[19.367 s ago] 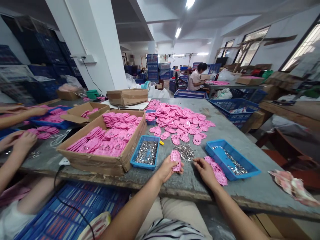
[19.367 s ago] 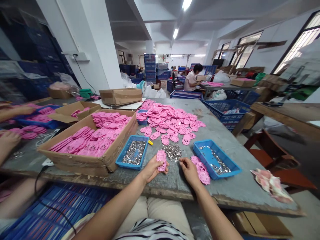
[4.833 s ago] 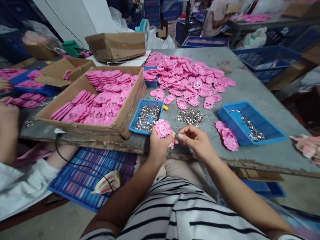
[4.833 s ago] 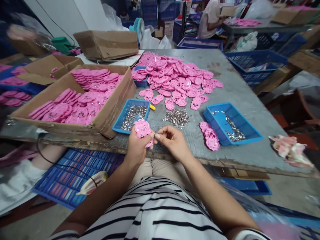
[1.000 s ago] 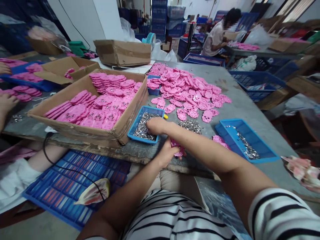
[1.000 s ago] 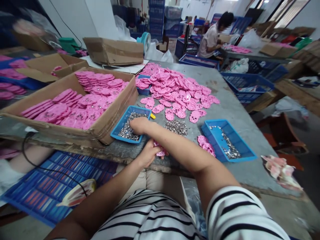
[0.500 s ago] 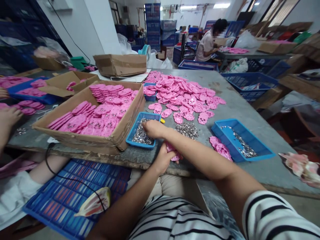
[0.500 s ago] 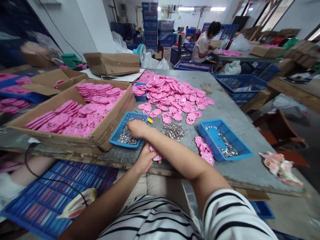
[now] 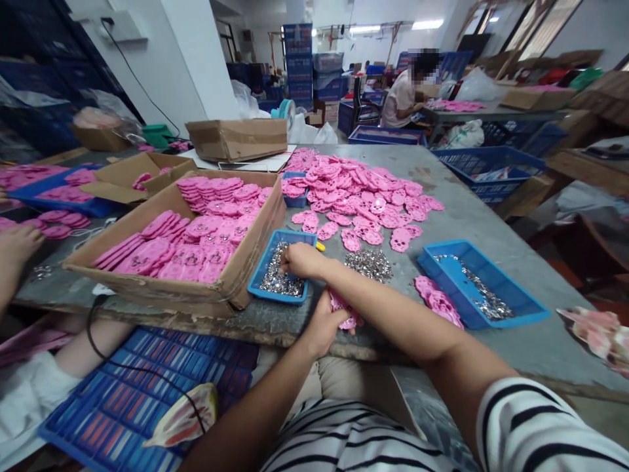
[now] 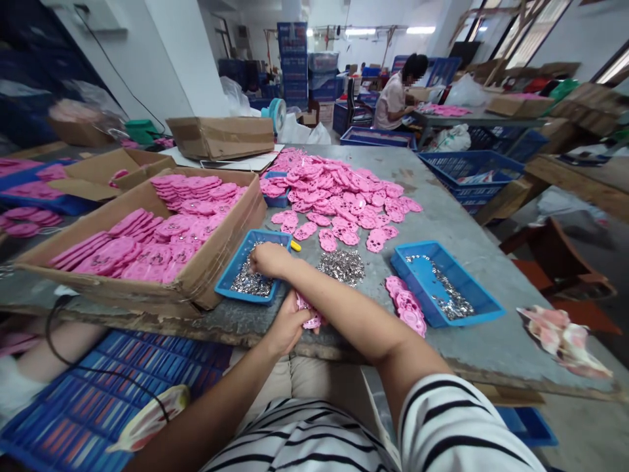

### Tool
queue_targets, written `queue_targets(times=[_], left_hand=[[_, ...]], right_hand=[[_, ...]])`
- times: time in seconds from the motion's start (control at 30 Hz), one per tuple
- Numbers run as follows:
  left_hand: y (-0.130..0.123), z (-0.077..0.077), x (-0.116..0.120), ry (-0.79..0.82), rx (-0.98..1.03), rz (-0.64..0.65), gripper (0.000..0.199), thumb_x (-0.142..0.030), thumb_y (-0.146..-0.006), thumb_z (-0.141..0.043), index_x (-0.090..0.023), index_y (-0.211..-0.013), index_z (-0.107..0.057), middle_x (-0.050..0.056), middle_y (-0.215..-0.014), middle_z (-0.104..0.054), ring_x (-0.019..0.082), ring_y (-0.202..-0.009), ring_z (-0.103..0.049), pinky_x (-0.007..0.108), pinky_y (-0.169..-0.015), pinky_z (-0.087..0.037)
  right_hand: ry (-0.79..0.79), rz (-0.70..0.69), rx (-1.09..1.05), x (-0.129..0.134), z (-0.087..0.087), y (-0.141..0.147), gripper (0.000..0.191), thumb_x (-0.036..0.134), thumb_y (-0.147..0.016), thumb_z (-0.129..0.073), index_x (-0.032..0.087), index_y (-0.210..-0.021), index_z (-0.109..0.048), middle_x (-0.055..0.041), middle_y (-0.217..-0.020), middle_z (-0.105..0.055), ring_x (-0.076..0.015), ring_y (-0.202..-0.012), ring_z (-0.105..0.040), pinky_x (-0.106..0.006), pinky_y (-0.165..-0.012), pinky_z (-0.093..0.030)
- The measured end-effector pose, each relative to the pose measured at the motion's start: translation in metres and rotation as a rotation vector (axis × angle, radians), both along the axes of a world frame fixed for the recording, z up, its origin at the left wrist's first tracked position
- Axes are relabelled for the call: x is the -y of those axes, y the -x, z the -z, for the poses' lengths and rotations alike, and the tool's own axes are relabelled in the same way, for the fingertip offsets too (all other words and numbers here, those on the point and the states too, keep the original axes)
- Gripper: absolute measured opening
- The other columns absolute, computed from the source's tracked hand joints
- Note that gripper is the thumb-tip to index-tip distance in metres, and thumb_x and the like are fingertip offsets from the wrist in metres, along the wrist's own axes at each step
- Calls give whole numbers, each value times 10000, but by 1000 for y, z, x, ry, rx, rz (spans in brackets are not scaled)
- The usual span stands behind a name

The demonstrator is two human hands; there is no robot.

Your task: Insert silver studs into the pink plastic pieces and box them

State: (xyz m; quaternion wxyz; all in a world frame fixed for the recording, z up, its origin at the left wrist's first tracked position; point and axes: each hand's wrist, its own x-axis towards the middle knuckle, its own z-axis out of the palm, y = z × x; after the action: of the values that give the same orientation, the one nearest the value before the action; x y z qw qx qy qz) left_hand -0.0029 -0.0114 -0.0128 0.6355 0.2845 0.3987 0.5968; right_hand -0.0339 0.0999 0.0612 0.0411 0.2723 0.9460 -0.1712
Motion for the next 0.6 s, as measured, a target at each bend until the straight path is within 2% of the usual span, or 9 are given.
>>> queue_targets(times=[0.23,0.33,0.43,0.5,0.6], left_hand=[[0,1,-1,12,-5,7,519,-154,-550,-567,-198,-1049,-434,-43,-717,-591,125,-534,-589,209,-403,-407],[0,2,-1,11,-9,7,493,-159,-551,-557,-196,-1026,-432,-44,-711,-593,122,-515,-585,210,-399,-402],[1,-1,0,9,-2,-1,466,-173,-573,-568,-195,-1017,-426,-35,-715,-608,126,-520,-595,207,-415,-401],[2,-4,2,12,15,-21,453,-191,-594,-588,-195,-1017,-424,-21,-737,-624,129,-539,-604,204,-428,-401],[2,-8,5,19,39,-72,442,-227,-624,-623,-194,-1020,-431,-9,-759,-629,126,-560,-605,200,-439,-399]], right_hand=[[86,46,-123,-2,3,4,218,71,-777,-593,159,-917,-736,-64,-963,-753,-160,-916,-671,-199,-737,-430],[92,75,-189,-4,-1,-8,228,49,-796,-539,144,-919,-706,-51,-930,-738,-129,-853,-649,-195,-729,-424],[166,194,-376,-6,-3,-41,211,48,-802,-505,131,-899,-673,-39,-858,-710,-110,-757,-606,-211,-708,-423],[309,334,-571,-2,0,-71,179,95,-805,-507,130,-886,-663,-28,-799,-690,-102,-663,-564,-222,-658,-425],[498,547,-741,11,12,-118,178,195,-761,-554,136,-870,-682,-25,-734,-675,-110,-589,-522,-238,-584,-412]])
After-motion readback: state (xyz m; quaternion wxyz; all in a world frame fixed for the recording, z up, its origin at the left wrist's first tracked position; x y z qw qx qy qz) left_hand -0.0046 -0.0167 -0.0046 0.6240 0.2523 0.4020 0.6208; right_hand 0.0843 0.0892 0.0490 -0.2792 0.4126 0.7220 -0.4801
